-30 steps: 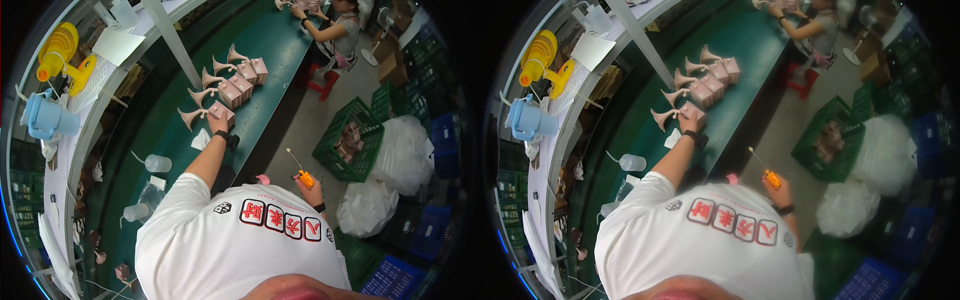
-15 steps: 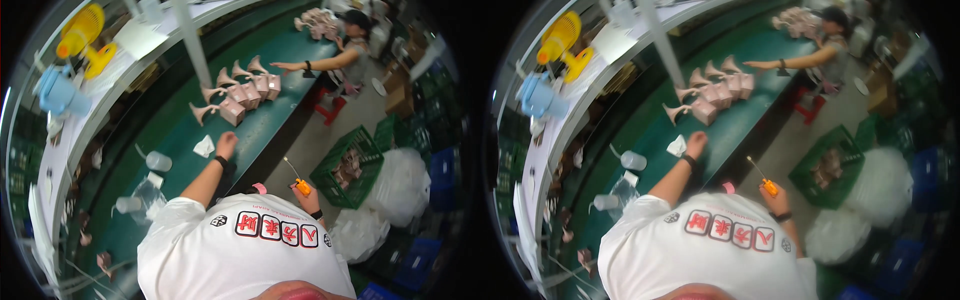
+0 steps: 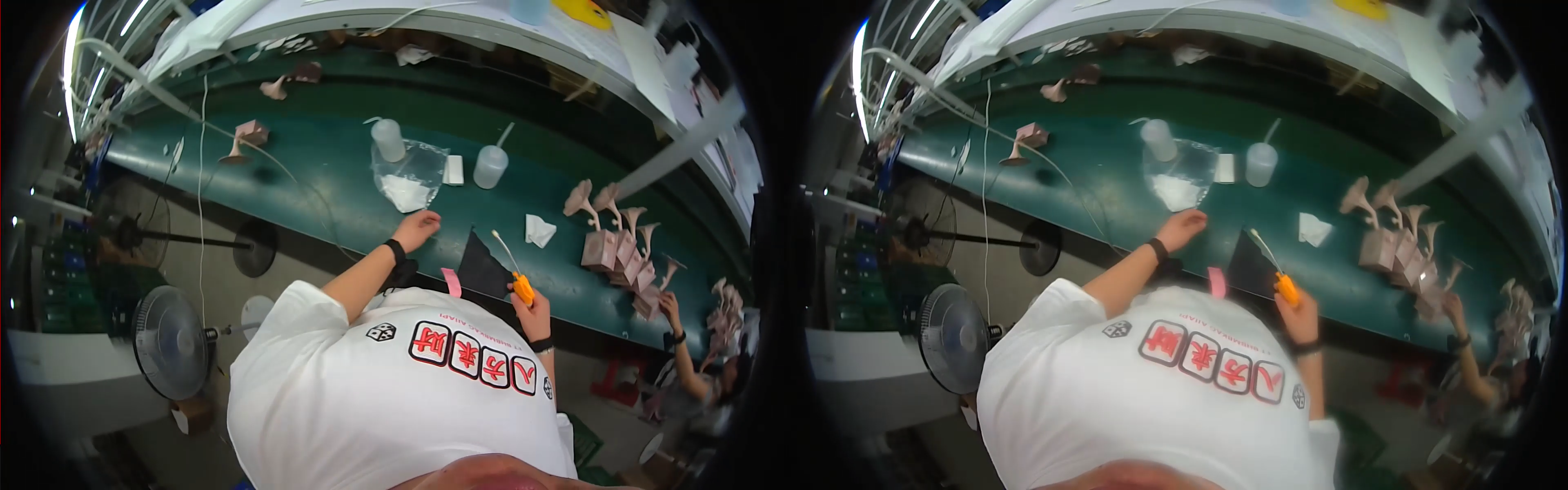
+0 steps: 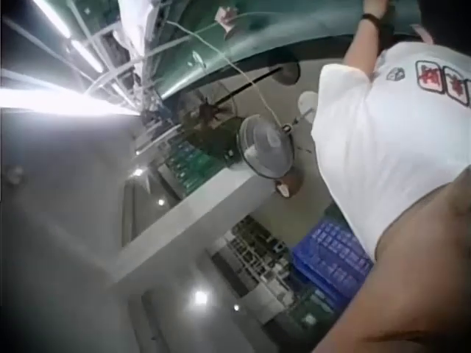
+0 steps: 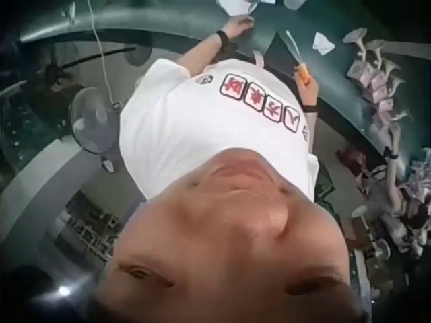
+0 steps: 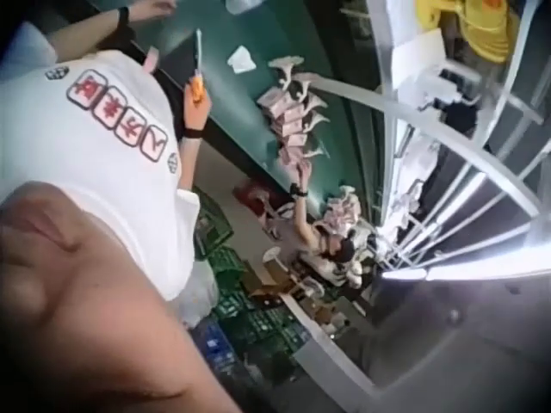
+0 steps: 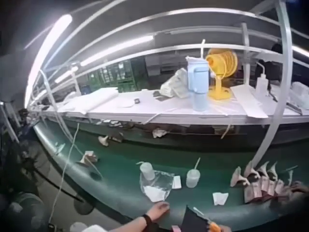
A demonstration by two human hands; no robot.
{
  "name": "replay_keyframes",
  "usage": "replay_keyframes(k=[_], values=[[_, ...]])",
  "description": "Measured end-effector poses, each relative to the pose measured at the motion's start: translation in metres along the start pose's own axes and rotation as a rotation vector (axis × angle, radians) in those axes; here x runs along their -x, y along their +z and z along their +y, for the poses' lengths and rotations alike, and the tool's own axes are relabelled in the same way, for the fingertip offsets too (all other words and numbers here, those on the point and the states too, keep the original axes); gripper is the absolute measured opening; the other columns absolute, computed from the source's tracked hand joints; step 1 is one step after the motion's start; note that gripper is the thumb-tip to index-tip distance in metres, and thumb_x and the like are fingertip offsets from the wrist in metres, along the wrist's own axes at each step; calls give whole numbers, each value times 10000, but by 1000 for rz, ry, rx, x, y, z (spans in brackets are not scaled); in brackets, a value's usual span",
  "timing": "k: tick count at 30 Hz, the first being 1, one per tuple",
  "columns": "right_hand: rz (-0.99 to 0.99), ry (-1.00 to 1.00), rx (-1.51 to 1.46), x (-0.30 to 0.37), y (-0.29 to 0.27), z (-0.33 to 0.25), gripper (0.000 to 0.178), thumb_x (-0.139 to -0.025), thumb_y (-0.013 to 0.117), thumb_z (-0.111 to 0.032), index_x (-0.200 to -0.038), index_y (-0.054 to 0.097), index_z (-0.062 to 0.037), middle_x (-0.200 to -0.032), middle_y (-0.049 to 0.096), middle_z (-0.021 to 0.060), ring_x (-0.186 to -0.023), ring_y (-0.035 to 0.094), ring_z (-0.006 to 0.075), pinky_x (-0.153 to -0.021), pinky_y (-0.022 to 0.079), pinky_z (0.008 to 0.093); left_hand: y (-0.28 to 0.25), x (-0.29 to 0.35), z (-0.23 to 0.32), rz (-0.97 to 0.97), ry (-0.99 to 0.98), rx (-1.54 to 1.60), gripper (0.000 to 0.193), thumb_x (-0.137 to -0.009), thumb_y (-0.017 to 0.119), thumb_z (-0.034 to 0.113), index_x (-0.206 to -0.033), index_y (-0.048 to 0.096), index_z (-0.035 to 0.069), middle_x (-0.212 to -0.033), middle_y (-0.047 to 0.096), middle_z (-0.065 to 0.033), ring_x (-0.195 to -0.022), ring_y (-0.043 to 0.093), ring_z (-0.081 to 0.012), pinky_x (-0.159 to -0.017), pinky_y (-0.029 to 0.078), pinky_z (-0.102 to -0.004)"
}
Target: Assembling plastic decorative items at an industrial production line using a hand tool.
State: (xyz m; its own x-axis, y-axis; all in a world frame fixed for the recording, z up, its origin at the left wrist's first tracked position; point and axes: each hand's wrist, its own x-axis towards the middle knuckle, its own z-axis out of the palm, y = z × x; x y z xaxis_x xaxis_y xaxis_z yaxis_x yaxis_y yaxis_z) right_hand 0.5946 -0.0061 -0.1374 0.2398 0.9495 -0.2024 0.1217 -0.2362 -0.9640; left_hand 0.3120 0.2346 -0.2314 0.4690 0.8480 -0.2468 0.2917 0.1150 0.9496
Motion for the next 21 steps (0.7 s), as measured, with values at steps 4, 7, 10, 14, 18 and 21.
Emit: replay_keyframes(k=[4,7,10,14,18,21], values=[[-95,-25,271,-75,75,-26,181,-929,668,-178,-970,657,-2,-681,579,-7,-561,488,84,-523,401,277,-123,20,4,318,-236,363,229,-906,660,126,-1128,643,71,-957,669,-23,-853,640,-137,-728,518,-273],[-260,-95,313,-117,136,-52,227,-918,683,-216,-971,655,3,-665,589,56,-529,513,143,-517,415,307,-241,-15,-14,531,-237,579,180,-914,657,128,-1079,616,68,-926,639,-27,-831,629,-143,-722,521,-273],[-391,-45,415,-156,190,-76,282,-902,698,-264,-963,652,7,-669,605,133,-538,564,221,-530,441,347,-356,-109,-10,644,-82,766,299,-888,724,164,-1109,560,47,-918,617,-58,-844,617,-162,-717,518,-278],[-433,198,538,-186,255,-79,336,-878,712,-320,-927,649,6,-735,648,218,-643,654,338,-598,498,399,-497,-278,-28,764,-115,772,522,-798,837,259,-1139,529,9,-958,615,-69,-861,602,-166,-722,507,-287],[-381,530,601,-207,296,-104,370,-880,674,-356,-1017,674,-12,-901,681,243,-796,664,398,-708,520,454,-560,-441,-54,824,-339,597,781,-703,895,360,-1183,507,-117,-1061,647,-134,-922,625,-216,-806,515,-319],[-269,523,596,-213,321,-97,343,-879,697,-323,-958,656,8,-817,671,230,-742,673,363,-677,517,432,-615,-542,-99,1140,-375,540,898,-659,911,357,-1209,477,-204,-1198,623,-230,-1092,610,-272,-916,497,-339]])
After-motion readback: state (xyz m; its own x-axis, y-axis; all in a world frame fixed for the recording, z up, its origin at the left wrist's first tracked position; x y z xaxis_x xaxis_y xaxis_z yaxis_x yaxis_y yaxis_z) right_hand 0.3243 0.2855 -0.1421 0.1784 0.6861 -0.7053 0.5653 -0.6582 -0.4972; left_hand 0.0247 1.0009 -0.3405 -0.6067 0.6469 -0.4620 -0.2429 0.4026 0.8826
